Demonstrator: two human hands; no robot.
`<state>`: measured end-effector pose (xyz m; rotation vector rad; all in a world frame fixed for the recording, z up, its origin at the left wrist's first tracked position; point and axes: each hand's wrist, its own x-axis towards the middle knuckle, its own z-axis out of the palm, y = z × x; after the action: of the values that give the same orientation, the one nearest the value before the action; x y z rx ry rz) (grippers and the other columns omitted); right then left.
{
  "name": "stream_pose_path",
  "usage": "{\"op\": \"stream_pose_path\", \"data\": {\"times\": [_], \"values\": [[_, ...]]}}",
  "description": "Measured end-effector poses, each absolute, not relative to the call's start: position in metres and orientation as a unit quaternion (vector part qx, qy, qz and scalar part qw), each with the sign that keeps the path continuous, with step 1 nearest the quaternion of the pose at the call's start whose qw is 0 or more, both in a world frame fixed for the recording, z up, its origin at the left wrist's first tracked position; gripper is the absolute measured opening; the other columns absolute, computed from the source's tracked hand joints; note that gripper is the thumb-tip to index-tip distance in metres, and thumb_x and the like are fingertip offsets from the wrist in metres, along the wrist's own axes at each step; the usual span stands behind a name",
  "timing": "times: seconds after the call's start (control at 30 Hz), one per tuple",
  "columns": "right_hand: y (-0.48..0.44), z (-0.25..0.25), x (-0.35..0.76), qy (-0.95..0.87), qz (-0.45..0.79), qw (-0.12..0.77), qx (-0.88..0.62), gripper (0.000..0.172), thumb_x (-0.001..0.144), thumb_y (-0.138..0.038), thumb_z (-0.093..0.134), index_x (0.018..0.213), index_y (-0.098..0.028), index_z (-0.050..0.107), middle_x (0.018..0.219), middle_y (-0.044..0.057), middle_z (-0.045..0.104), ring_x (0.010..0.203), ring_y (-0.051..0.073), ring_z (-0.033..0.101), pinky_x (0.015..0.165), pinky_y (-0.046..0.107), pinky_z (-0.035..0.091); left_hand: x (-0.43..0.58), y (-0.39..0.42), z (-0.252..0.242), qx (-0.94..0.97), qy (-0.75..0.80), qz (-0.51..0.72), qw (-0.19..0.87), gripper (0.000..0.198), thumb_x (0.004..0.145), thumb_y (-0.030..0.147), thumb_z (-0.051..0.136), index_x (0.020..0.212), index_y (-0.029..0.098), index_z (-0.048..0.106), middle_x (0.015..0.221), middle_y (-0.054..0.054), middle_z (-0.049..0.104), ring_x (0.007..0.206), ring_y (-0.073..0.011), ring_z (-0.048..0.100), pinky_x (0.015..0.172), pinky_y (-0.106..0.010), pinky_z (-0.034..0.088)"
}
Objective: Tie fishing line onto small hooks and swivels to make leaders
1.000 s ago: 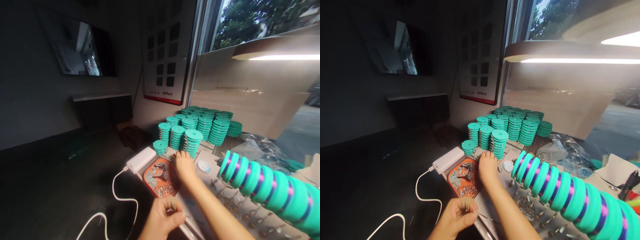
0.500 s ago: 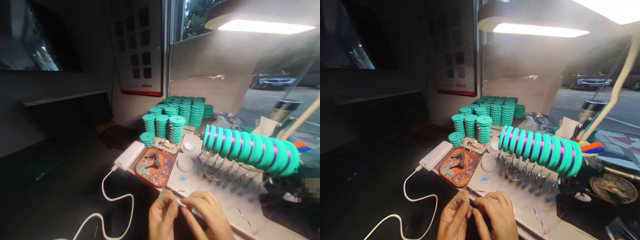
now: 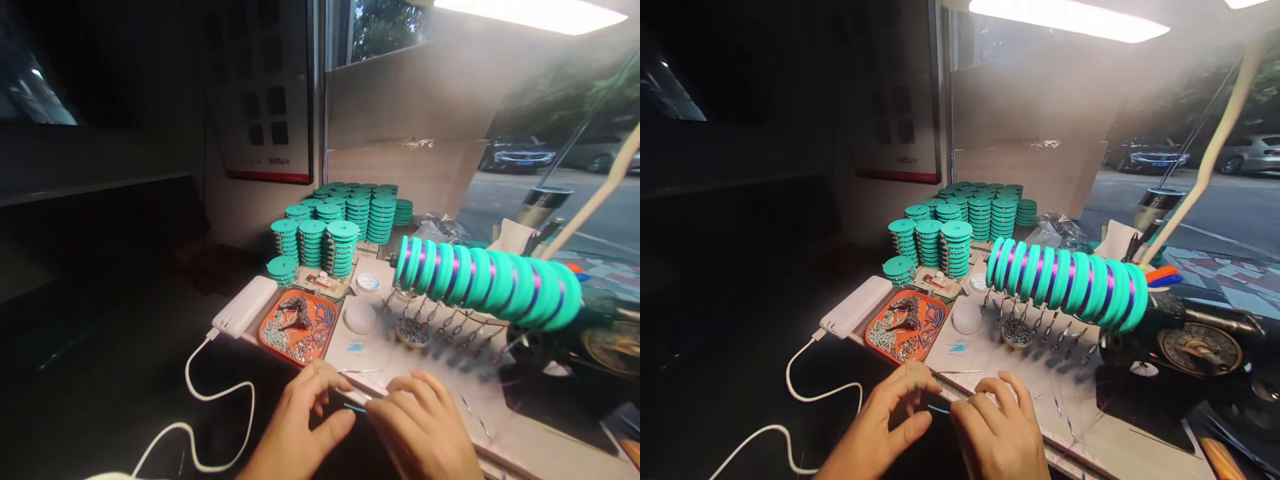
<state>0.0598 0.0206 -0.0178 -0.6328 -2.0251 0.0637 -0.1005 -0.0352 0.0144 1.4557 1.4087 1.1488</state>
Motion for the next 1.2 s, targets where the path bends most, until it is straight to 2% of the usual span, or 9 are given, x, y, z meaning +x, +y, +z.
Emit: {"op": "stream_pose_path", "data": {"times": [0.07, 0.23, 0.43, 0.57, 0.8, 1.07, 1.2], "values": [[0.02, -0.017, 0.06, -0.841, 0.007, 0.482, -0.248, 0.038, 0.095, -0.021, 0.028, 0.073, -0.02, 0.06, 0.056, 0.0, 0.057, 0.07, 0.018, 0.052, 0.084, 0.039, 0.03, -0.106, -0.034, 0.033, 0.646, 0.577, 0.357, 0.349, 0.014, 0.081, 0.03, 0.055, 0.083, 0.019, 0.063, 0.088, -0.003, 0.054, 0.083, -0.0173, 0.051, 0.075, -0.028, 0.038], [0.017, -0.019, 0.057, -0.849, -0.004, 0.473, -0.234, 0.04, 0.095, -0.02, 0.027, 0.071, -0.019, 0.06, 0.055, 0.0, 0.055, 0.071, 0.017, 0.05, 0.087, 0.039, 0.029, -0.099, -0.029, 0.052, 0.709, 0.595, 0.228, 0.302, 0.011, 0.081, 0.016, 0.055, 0.071, 0.015, 0.06, 0.081, -0.002, 0.056, 0.083, -0.017, 0.053, 0.074, -0.027, 0.039], [0.016, -0.021, 0.059, -0.843, 0.066, 0.475, -0.242, 0.029, 0.094, -0.023, 0.033, 0.079, -0.019, 0.058, 0.058, -0.001, 0.055, 0.066, 0.015, 0.048, 0.084, 0.037, 0.03, -0.098, -0.028, 0.047, 0.694, 0.601, 0.243, 0.313, 0.01, 0.078, 0.016, 0.059, 0.069, 0.015, 0.06, 0.079, 0.0, 0.056, 0.082, -0.0153, 0.054, 0.073, -0.024, 0.039], [0.016, -0.021, 0.059, -0.848, 0.075, 0.465, -0.243, 0.035, 0.095, -0.023, 0.03, 0.07, -0.02, 0.055, 0.055, -0.001, 0.052, 0.067, 0.016, 0.048, 0.085, 0.038, 0.029, -0.099, -0.027, 0.046, 0.686, 0.602, 0.255, 0.32, 0.007, 0.075, 0.014, 0.062, 0.068, 0.016, 0.062, 0.078, 0.001, 0.057, 0.082, -0.0149, 0.054, 0.073, -0.024, 0.038], [0.018, -0.024, 0.057, -0.854, 0.077, 0.457, -0.238, 0.039, 0.096, -0.026, 0.026, 0.071, -0.02, 0.055, 0.057, -0.001, 0.054, 0.069, 0.016, 0.048, 0.084, 0.037, 0.028, -0.096, -0.024, 0.046, 0.672, 0.615, 0.26, 0.32, 0.01, 0.067, 0.008, 0.069, 0.063, 0.016, 0.063, 0.077, 0.002, 0.057, 0.082, -0.014, 0.054, 0.073, -0.023, 0.038], [0.016, -0.028, 0.052, -0.828, 0.08, 0.492, -0.256, 0.039, 0.097, -0.026, 0.027, 0.074, -0.022, 0.059, 0.053, -0.004, 0.055, 0.057, 0.012, 0.05, 0.081, 0.033, 0.031, -0.093, -0.028, 0.042, 0.688, 0.626, 0.264, 0.255, 0.013, 0.067, 0.006, 0.066, 0.064, 0.016, 0.06, 0.079, 0.0, 0.059, 0.082, -0.0159, 0.054, 0.071, -0.025, 0.04], [0.016, -0.02, 0.053, -0.832, 0.073, 0.49, -0.252, 0.031, 0.095, -0.026, 0.032, 0.082, -0.021, 0.06, 0.056, -0.003, 0.059, 0.056, 0.013, 0.051, 0.073, 0.031, 0.036, -0.092, -0.028, 0.041, 0.693, 0.629, 0.269, 0.23, 0.013, 0.068, 0.006, 0.065, 0.065, 0.017, 0.059, 0.079, -0.001, 0.059, 0.081, -0.017, 0.054, 0.069, -0.027, 0.04]]}}
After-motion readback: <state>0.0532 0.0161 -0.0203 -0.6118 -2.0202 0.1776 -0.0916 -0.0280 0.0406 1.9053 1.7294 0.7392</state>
